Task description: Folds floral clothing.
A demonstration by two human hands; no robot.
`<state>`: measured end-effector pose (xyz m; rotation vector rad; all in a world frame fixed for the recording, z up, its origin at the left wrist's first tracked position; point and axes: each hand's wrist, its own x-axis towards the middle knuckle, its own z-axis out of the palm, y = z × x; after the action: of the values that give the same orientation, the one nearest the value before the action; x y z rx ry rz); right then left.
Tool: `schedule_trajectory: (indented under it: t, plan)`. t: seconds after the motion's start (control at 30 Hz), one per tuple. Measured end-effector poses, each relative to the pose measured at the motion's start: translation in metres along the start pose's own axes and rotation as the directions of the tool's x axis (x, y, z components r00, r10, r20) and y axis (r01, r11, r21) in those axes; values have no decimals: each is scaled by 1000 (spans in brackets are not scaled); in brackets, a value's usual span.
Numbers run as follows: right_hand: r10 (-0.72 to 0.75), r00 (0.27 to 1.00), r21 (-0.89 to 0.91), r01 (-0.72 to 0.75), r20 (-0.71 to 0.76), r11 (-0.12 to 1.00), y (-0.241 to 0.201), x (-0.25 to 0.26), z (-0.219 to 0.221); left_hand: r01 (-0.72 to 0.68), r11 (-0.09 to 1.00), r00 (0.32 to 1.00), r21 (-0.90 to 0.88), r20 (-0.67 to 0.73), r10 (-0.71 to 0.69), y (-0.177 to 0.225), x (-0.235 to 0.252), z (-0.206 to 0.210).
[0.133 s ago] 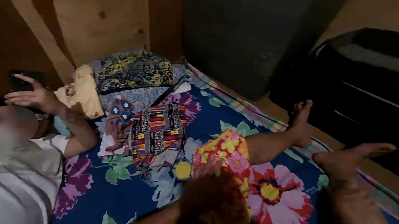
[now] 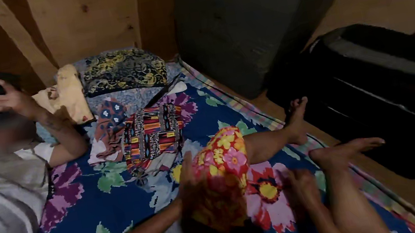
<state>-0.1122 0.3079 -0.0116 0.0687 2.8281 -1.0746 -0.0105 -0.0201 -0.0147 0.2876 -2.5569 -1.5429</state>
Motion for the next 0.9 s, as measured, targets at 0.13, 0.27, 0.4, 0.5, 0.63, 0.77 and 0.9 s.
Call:
schedule_trajectory:
  t: [0.13,0.27,0.4,0.5,0.63,0.77,0.9]
  plan:
    - [-105,901,571,-173,420,802,-32,-17,58,632,687,769,-359,404,-496,-6,16,-26]
    - [-171,901,694,-174,399,699,-50,-25,61,532,701,839,-475,403,-365,12,19,-37]
    - [-283,881,757,-120,380,643,-83,-42,30,192,881,959,-432,275,-74,52,31,-56]
    - [-277,953,834,50,126,550,-111,-62,25,78,888,967,-452,252,43,86,44,-73]
    - [-148,989,846,96,-20,525,-123,-78,34,265,790,953,-554,275,-127,73,69,-72]
    - [-49,967,622,-120,248,774,-88,-75,49,570,725,785,-387,517,-341,12,65,-59]
    - [15,956,513,-170,293,841,-75,-78,56,615,686,738,-389,590,-327,-10,48,-63]
